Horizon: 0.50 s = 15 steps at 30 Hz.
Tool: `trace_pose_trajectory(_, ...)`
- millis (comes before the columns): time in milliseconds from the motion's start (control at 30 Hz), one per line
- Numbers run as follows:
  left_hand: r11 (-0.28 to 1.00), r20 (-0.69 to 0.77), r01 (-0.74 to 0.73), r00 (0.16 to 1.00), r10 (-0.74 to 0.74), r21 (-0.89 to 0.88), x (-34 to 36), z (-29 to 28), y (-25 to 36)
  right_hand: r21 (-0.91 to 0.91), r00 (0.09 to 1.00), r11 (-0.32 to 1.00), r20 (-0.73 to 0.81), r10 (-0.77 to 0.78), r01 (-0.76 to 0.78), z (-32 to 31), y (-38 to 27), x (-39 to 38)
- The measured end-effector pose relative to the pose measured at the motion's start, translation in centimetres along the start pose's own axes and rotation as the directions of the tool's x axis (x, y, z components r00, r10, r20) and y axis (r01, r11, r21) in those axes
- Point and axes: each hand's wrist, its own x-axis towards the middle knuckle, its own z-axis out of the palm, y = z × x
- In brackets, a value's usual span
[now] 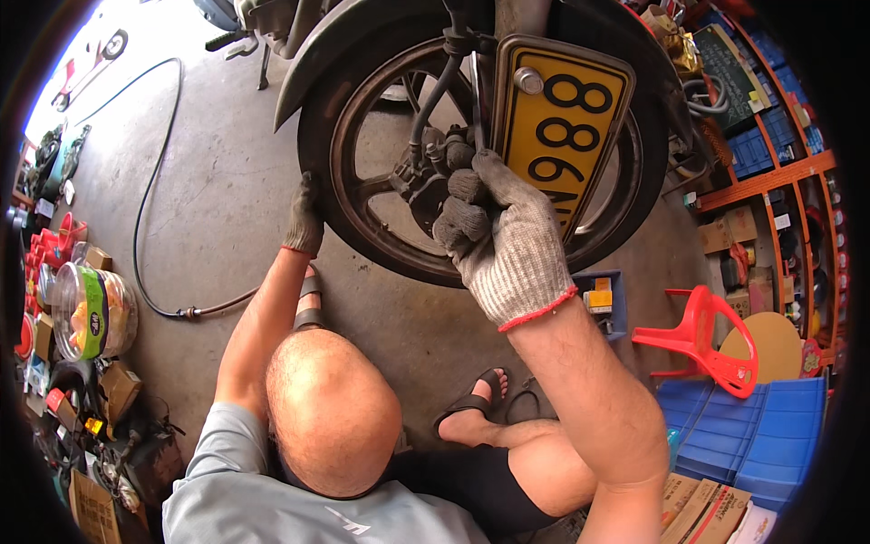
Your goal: Repairing a motorcycle tire by seating the bead and inflating it.
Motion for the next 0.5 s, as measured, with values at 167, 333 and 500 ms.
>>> trace_pose_trajectory(167, 0.993, 0.053, -0.039, 0.998, 0.045, -0.109, 0.0, 0.7, 0.5, -0.284, 0.987, 0.959, 0.156, 0.035, 0.011, -2.2, -1.2, -0.7)
trace_pose_trajectory(333, 0.996, 0.001, -0.071, 0.997, 0.071, -0.059, 1.1, 0.4, 0.3, -0.876, 0.777, 0.114, 0.348, -0.524, 0.469, -12.8, -7.1, -2.8)
trace_pose_trajectory(500, 0.996, -0.051, -0.070, 0.996, 0.067, -0.063, 0.7, 0.8, 0.1, -0.894, 0.459, 0.075, 0.153, -0.875, 0.441, -30.6, -14.9, 4.6)
